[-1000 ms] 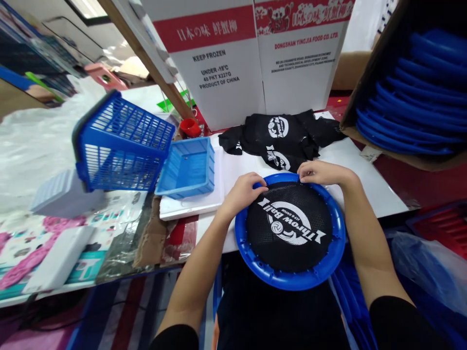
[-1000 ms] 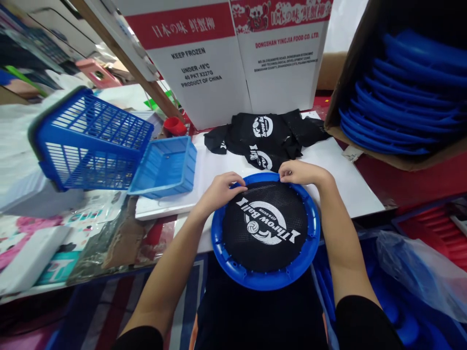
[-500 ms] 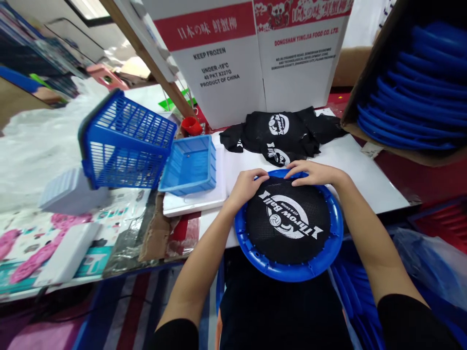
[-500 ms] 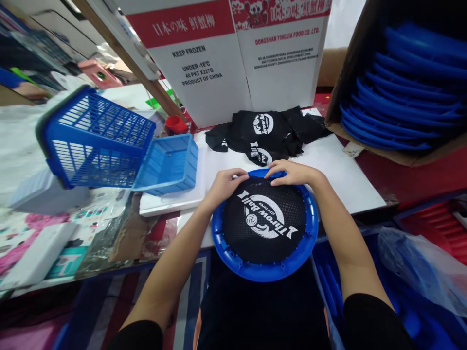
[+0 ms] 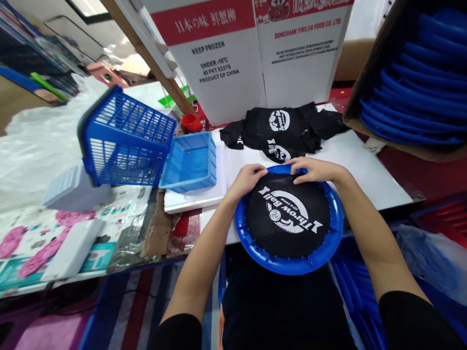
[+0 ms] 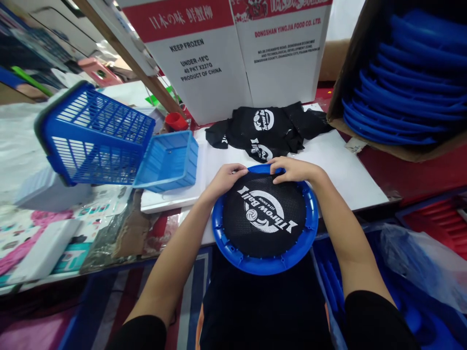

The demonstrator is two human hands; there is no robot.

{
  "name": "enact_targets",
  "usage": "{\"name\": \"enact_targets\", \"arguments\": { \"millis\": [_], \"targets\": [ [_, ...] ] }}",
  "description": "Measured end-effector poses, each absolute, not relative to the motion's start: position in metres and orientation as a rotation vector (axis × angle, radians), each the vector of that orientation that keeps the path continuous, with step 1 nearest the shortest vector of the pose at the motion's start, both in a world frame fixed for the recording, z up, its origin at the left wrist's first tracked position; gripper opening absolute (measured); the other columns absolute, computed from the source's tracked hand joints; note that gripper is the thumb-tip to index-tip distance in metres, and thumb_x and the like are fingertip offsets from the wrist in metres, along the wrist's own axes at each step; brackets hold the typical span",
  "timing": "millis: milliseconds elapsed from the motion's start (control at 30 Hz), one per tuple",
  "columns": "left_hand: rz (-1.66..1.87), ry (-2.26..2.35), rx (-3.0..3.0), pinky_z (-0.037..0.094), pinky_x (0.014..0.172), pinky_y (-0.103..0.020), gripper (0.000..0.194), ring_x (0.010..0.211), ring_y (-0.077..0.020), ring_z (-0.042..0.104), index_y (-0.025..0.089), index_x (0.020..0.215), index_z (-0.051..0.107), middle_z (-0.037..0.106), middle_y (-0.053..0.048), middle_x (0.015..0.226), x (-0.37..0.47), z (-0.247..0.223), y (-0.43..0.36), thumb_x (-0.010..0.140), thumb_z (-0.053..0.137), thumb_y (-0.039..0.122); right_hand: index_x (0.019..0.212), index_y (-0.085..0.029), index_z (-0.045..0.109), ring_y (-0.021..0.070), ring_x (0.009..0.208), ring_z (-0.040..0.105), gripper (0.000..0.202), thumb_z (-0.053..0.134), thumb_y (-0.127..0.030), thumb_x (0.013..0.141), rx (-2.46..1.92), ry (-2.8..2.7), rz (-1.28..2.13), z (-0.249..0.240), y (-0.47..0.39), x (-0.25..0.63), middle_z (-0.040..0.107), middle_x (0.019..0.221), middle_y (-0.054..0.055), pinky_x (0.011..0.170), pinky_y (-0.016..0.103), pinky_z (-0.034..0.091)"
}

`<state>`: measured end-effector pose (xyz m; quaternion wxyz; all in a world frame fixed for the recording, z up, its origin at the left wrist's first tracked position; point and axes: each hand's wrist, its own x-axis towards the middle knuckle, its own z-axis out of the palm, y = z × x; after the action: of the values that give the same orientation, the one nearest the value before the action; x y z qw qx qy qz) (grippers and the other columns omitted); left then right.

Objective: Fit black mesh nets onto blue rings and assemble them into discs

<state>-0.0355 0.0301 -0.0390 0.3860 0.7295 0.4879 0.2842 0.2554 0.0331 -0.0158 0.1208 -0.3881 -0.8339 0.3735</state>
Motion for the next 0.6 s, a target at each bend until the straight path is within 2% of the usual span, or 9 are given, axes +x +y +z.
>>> {"name": "enact_targets", "arguments": {
  "millis": [100,233,400,600],
  "targets": [
    [0.716,1.246,1.895,0.054,0.089,-0.037,0.018,0.09,-0.0238,0.071,0.018,0.085,0.076,0.081,-0.006,0.092,-0.0351,-0.0377,0.0305,0.092,0.064,0.03,0.094,-0.023,0.075,0.0348,0.137,0.059,0.036,0.071,-0.058,0.088,-1.133,-2.38,1.131,-0.0131,0.0336,0.2556,0.065,0.149,0.01,0.119,0.052,0.041],
    [0.715,1.252,1.96,0.055,0.095,-0.039,0.016,0.095,-0.0247,0.073,0.02,0.086,0.078,0.082,-0.005,0.097,-0.0347,-0.0362,0.0294,0.092,0.064,0.027,0.095,-0.022,0.075,0.0345,0.134,0.062,0.037,0.073,-0.058,0.086,-1.145,-2.249,1.237,-0.0108,0.0342,0.257,0.069,0.145,0.009,0.117,0.049,0.043],
    [0.688,1.241,2.006,0.056,0.095,-0.038,0.016,0.094,-0.0236,0.073,0.02,0.087,0.078,0.082,-0.005,0.097,-0.0358,-0.0349,0.0281,0.094,0.064,0.024,0.094,-0.022,0.075,0.0325,0.126,0.066,0.036,0.072,-0.057,0.087,-1.159,-2.191,1.264,-0.009,0.0354,0.2569,0.077,0.129,0.007,0.113,0.047,0.046],
    [0.707,1.121,2.239,0.056,0.098,-0.04,0.021,0.099,-0.0236,0.072,0.021,0.097,0.079,0.08,-0.007,0.103,-0.0354,-0.0319,0.0229,0.101,0.059,0.026,0.089,-0.022,0.074,0.031,0.128,0.066,0.03,0.069,-0.051,0.089,-1.176,-2.196,1.252,-0.0117,0.0384,0.2543,0.077,0.134,0.007,0.115,0.048,0.046]
  ]
}}
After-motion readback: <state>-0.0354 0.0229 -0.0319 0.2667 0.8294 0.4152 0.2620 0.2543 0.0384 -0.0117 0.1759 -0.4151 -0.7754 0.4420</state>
